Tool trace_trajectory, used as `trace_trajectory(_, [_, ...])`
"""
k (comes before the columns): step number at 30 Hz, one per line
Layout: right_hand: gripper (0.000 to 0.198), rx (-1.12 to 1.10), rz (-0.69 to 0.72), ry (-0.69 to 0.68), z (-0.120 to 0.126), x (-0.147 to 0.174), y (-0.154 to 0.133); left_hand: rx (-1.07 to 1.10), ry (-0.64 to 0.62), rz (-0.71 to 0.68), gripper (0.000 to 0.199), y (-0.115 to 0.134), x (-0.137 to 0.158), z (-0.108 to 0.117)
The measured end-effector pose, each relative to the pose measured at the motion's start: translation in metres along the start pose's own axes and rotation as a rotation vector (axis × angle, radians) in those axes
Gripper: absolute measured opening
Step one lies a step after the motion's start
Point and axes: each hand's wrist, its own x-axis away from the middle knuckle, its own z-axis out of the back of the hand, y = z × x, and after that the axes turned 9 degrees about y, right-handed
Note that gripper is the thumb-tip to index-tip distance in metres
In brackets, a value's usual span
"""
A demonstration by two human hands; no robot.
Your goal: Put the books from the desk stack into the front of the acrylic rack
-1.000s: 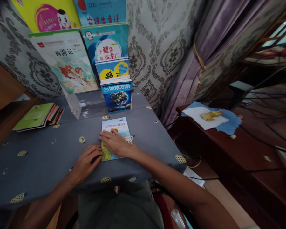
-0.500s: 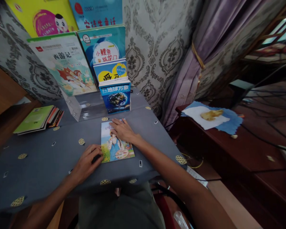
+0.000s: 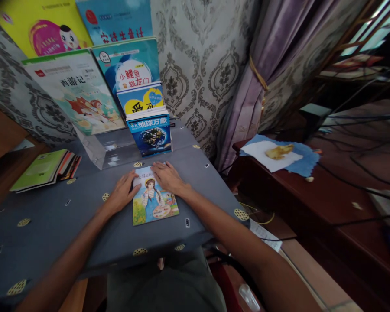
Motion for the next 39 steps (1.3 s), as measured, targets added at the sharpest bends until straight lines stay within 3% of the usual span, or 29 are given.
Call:
trace_trajectory(12, [0.045, -0.248, -0.135, 0.098, 0.002, 0.005, 0.042, -0.032, 0.036, -0.024, 0.038, -0.002, -0.001, -0.001])
trace_trajectory(20, [0.045, -0.292, -0.187, 0.108, 0.004, 0.005, 0.044, -0.086, -0.020, -0.088, 0.040, 0.004, -0.008, 0.005])
trace_trajectory(27, [0.043, -0.230, -0.215, 0.088, 0.013, 0.001, 0.039, -0.146, -0.022, -0.048, 0.041, 0.011, -0.002, -0.003])
trace_trajectory(35, [0.036, -0.171, -0.277, 0.110, 0.026, 0.003, 0.039, -0.231, -0.226, -0.102, 0.046, -0.001, -0.021, 0.001])
trace_trajectory(39, [0.033, -0.359, -0.372, 0.121, 0.030, 0.004, 0.040, -0.272, -0.314, -0.175, 0.049, -0.006, -0.038, 0.012])
